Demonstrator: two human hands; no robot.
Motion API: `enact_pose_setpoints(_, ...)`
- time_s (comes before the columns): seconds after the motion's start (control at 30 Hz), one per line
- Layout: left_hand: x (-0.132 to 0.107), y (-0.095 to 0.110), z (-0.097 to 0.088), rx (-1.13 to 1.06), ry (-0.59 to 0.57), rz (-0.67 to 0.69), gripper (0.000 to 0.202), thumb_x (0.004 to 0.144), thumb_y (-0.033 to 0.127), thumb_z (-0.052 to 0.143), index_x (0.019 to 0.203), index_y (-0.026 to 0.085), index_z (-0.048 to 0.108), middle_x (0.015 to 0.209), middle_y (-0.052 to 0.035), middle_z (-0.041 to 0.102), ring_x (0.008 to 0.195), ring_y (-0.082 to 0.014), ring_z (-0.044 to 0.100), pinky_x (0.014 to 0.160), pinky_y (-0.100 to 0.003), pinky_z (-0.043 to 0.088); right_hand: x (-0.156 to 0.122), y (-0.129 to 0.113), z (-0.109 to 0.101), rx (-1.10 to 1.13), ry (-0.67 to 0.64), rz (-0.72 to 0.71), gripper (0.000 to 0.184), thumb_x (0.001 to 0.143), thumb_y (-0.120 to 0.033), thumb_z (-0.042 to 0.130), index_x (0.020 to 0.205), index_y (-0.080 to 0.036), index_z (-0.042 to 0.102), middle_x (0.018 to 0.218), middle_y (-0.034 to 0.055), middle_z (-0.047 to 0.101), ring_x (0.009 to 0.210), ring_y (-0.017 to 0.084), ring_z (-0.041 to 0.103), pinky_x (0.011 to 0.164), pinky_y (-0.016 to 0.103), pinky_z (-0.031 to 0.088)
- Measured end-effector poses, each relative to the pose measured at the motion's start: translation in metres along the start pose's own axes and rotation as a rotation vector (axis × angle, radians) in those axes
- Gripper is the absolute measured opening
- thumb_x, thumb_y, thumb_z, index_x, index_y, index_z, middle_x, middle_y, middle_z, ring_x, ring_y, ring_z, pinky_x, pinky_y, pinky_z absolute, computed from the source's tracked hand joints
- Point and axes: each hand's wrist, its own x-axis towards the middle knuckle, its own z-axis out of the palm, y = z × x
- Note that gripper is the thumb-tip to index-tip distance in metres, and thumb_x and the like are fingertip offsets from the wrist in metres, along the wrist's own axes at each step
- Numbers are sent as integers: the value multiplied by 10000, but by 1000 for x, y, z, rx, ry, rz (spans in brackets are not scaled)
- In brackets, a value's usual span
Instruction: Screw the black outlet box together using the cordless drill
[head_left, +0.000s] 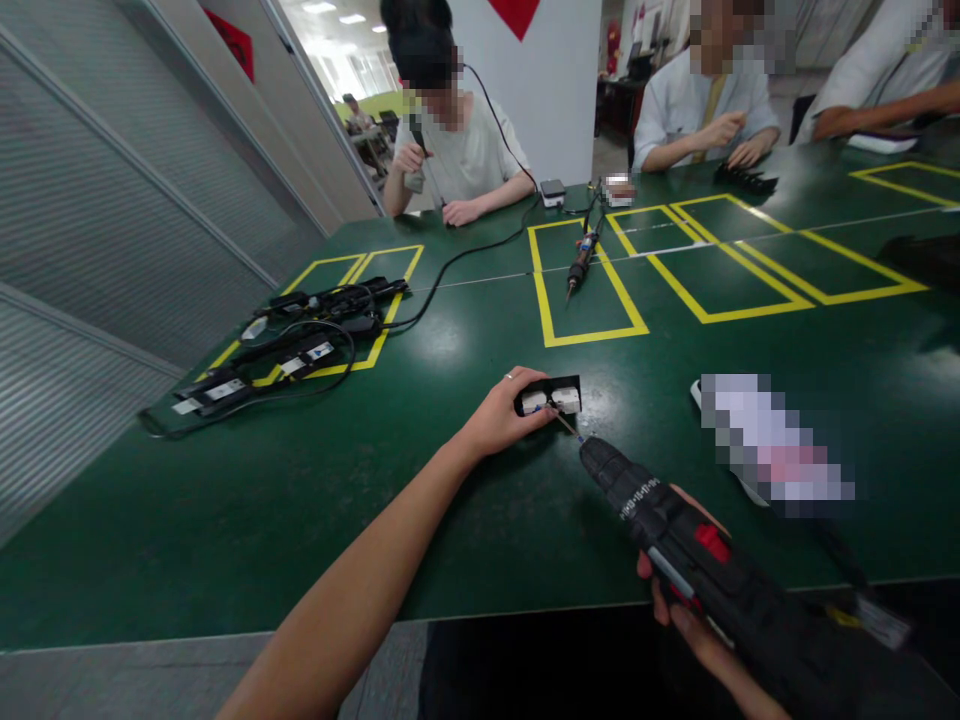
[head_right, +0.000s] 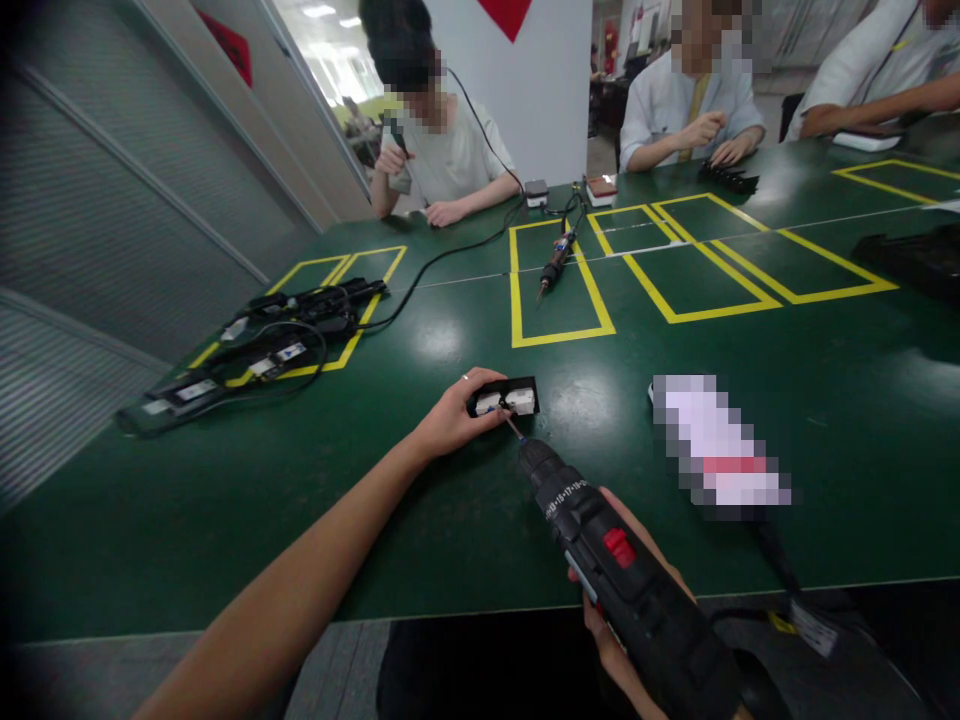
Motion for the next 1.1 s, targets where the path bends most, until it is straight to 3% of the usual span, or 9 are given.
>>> enact_pose_setpoints(0.3, 0, -1, 3, 0, 28, 4, 394, 816, 356, 630, 1167, 208, 530, 1142, -83, 566, 1075, -224, 551, 969, -410, 440, -1, -5, -1, 33, -18, 30, 684, 817, -287, 628, 1390, -330, 256, 998, 41, 619, 710, 168, 598, 751, 323, 554)
enact_pose_setpoints(0.47, 0, -1, 2, 1, 31, 9, 408, 813, 365, 635, 1172, 201, 531, 1134, -83, 564, 1066, -224, 550, 961, -401, 442, -2, -4, -1, 7, -42, 41, 720, 837, -375, 614, 1426, -280, 212, 1093, 80, 596, 692, 158, 570, 793, 322, 543)
enact_pose_setpoints(0.67, 0, -1, 2, 3, 27, 14, 402, 815, 354, 632, 1170, 197, 529, 1129, -83, 562, 1055, -215, 550, 958, -395, 442, -2, -4, -2, -43, -32, 30, 715, 839, -412, 599, 1423, -278, 209, 1029, 68, 617, 698, 175, 580, 770, 328, 531)
enact_pose_setpoints(0.87, -1, 0, 2, 4, 21, 5, 403, 817, 348, 627, 1179, 203, 525, 1136, -85, 561, 1057, -221, 553, 956, -410, 447, -2, 1, -3, -75, -36, 10, 702, 849, -386, 582, 1433, -288, 204, 1120, 90, 588, 830, 206, 611, 833, 383, 499)
enact_pose_setpoints(1.1, -1, 0, 3, 8, 20, -4, 394, 821, 339, 621, 1180, 210, 522, 1136, -81, 564, 1071, -224, 553, 963, -420, 448, -3, -2, -2, -40, -33, 27, 694, 843, -347, 596, 1425, -285, 223, 1052, 72, 606, 761, 182, 596, 799, 349, 525)
